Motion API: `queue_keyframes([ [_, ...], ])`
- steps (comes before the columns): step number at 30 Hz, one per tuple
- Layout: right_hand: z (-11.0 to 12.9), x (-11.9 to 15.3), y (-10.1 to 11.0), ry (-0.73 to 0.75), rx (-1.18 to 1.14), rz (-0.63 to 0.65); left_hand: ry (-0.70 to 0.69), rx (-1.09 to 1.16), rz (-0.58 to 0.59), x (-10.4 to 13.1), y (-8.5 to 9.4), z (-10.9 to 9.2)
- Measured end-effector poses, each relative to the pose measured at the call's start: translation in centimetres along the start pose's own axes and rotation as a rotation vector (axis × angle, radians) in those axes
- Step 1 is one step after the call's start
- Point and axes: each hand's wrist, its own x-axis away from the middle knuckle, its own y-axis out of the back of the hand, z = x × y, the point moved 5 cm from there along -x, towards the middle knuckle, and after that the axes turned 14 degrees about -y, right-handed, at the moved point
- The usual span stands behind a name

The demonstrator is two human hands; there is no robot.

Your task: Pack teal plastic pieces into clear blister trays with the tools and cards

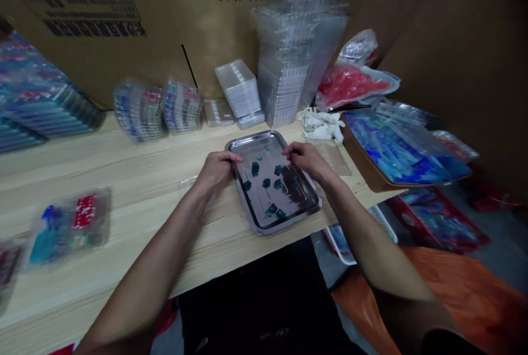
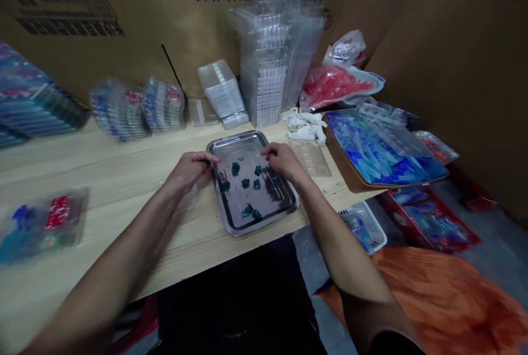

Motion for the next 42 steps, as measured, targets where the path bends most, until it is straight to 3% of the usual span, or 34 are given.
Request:
queue_keyframes([
  [3,-0.4,-0.1,1.1,0.012,-0.004,-0.047,-0.144,-0.192,0.055,-1.1,-1.5,-0.8],
  [5,0.0,0.0,0.8,0.044,0.126,-0.074,-0.216,-0.332,0.115,-1.7,-3.0,-1.0],
  [9,1.3,0.9,-2.0,0.131,0.515,-0.035,-0.175,-0.345,0.186,-2.9,-5.7,0.2],
  [12,1.8,1.5,-3.8,0.183,0.649,0.033,-0.120,-0.287,0.190,-3.4,-6.3,0.9],
  [15,2.0,1.5,-3.1,0.153,0.464,0.034,-0.008,-0.095,0.241,-3.2,-5.9,1.0],
  [19,1.3,1.4,-1.9,-0.028,-0.210,0.203,0.233,0.387,0.291,-2.1,-5.9,0.3],
  [21,1.2,1.7,-2.1,-0.062,-0.495,0.320,0.284,0.439,0.270,-1.9,-6.0,0.1],
  [23,1.4,2.0,-2.6,-0.057,-0.628,0.379,0.316,0.445,0.225,-1.8,-6.3,0.1],
  [27,1.6,1.8,-3.3,-0.060,-0.710,0.322,0.334,0.531,0.149,-1.5,-7.3,0.1],
  [33,0.8,1.6,-3.2,-0.105,-0.654,0.224,0.303,0.597,0.167,-1.1,-7.8,-0.1],
  [39,0.7,2.6,-3.5,-0.062,-0.670,0.321,0.280,0.523,0.155,-0.9,-7.9,0.0],
  [42,0.6,2.3,-3.6,-0.062,-0.661,0.218,0.271,0.574,0.167,-0.5,-8.7,-0.3],
])
